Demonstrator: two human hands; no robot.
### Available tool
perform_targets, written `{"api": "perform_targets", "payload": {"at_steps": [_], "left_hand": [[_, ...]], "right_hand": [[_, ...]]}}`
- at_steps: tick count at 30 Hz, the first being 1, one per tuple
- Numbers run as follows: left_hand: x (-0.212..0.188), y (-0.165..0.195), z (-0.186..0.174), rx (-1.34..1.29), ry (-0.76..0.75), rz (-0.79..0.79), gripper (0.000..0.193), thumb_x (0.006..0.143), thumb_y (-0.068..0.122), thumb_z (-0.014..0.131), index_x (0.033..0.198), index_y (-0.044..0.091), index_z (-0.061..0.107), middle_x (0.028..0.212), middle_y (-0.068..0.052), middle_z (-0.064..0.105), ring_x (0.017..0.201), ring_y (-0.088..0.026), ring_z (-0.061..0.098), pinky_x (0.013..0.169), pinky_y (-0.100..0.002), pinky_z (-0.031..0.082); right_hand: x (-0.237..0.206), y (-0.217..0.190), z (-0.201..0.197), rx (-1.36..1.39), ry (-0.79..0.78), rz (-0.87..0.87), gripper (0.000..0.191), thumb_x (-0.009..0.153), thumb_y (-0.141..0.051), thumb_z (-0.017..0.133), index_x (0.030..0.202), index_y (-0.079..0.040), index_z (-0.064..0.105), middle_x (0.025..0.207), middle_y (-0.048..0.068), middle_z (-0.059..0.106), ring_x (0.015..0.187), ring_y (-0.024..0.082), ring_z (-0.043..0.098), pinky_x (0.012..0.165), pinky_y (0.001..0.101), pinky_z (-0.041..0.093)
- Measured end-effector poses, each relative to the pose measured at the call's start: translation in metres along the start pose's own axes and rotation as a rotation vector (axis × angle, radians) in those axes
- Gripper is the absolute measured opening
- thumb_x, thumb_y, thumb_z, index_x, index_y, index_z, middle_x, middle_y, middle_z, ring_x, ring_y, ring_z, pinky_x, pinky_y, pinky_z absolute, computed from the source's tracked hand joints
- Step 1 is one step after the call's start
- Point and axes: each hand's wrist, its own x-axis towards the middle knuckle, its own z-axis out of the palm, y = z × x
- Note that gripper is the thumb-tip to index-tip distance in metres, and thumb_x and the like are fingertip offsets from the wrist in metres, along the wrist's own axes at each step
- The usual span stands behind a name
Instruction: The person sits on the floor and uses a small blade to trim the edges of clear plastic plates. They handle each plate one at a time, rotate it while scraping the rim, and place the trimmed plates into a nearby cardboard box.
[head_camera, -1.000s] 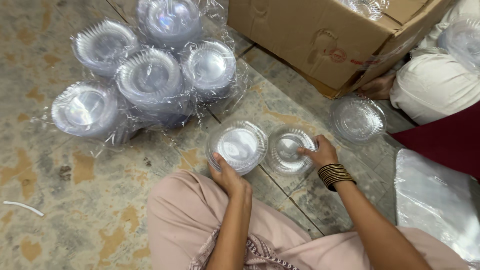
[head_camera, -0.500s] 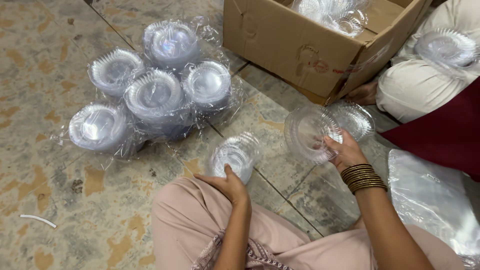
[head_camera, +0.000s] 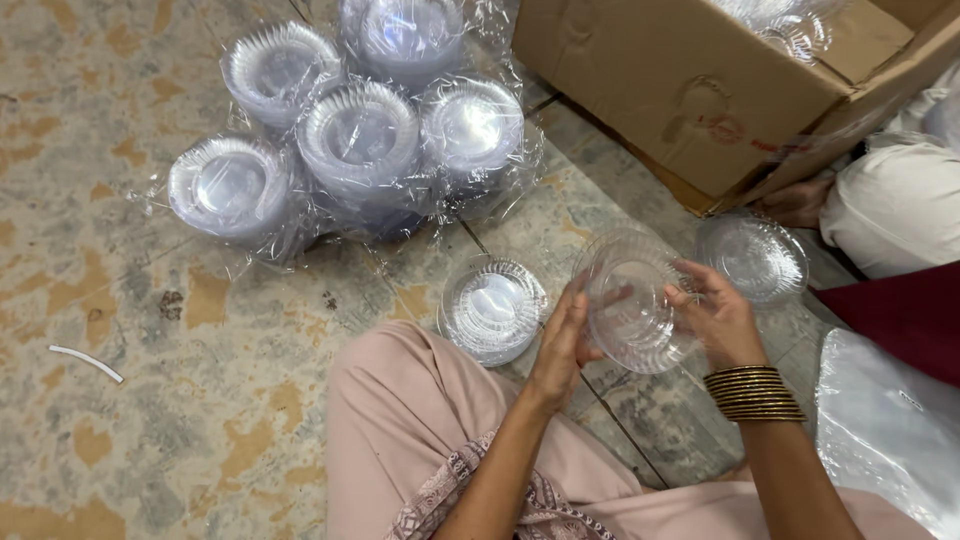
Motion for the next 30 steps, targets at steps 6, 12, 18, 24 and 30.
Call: {"api": "perform_targets", "payload": {"at_steps": [6,12,18,24,30], "left_hand": [[0.006,-0.001,-0.005,0.169,0.122,0.123,0.065,0.102,0.039,0.053,0.157,0.010,0.034,0.145,-0.020,0.058,0.123,-0.030,0.065,0.085,-0.038,0.064],[0.008,-0.002,0.000,0.198,0.201,0.208,0.057,0.105,0.031,0.053,0.153,0.005,0.040,0.145,-0.021,0.059,0.123,-0.030,0.066,0.087,-0.037,0.064],[0.004,-0.003,0.006,0.226,0.222,0.296,0.058,0.108,0.030,0.052,0.155,0.001,0.038,0.146,-0.023,0.059,0.126,-0.030,0.066,0.093,-0.034,0.061],[0.001,-0.001,0.009,0.126,0.216,0.298,0.057,0.104,0.023,0.056,0.153,0.002,0.037,0.145,-0.022,0.056,0.125,-0.029,0.065,0.091,-0.036,0.064],[-0.001,-0.004,0.009,0.188,0.225,0.315,0.058,0.101,0.014,0.062,0.152,0.003,0.038,0.145,-0.023,0.056,0.125,-0.030,0.065,0.093,-0.036,0.061]], "right_hand": [[0.014,-0.008,-0.019,0.095,0.030,-0.003,0.030,0.098,-0.007,0.064,0.121,-0.002,0.046,0.115,0.027,0.070,0.095,0.029,0.073,0.082,0.0394,0.062],[0.020,-0.009,-0.025,0.307,-0.025,0.034,0.028,0.102,-0.008,0.057,0.125,-0.005,0.043,0.119,0.028,0.069,0.100,0.031,0.071,0.086,0.0410,0.060],[0.011,-0.013,-0.027,0.443,-0.023,0.065,0.020,0.104,-0.017,0.057,0.118,-0.003,0.059,0.121,0.024,0.068,0.108,0.031,0.072,0.097,0.0441,0.058],[-0.002,-0.015,-0.016,0.517,0.057,0.046,0.023,0.101,-0.026,0.066,0.111,-0.006,0.060,0.114,0.011,0.068,0.108,0.026,0.071,0.098,0.0415,0.058],[-0.009,-0.016,-0.009,0.445,0.182,-0.005,0.018,0.096,-0.012,0.075,0.103,-0.012,0.059,0.102,0.010,0.070,0.100,0.023,0.072,0.090,0.0373,0.058]]}}
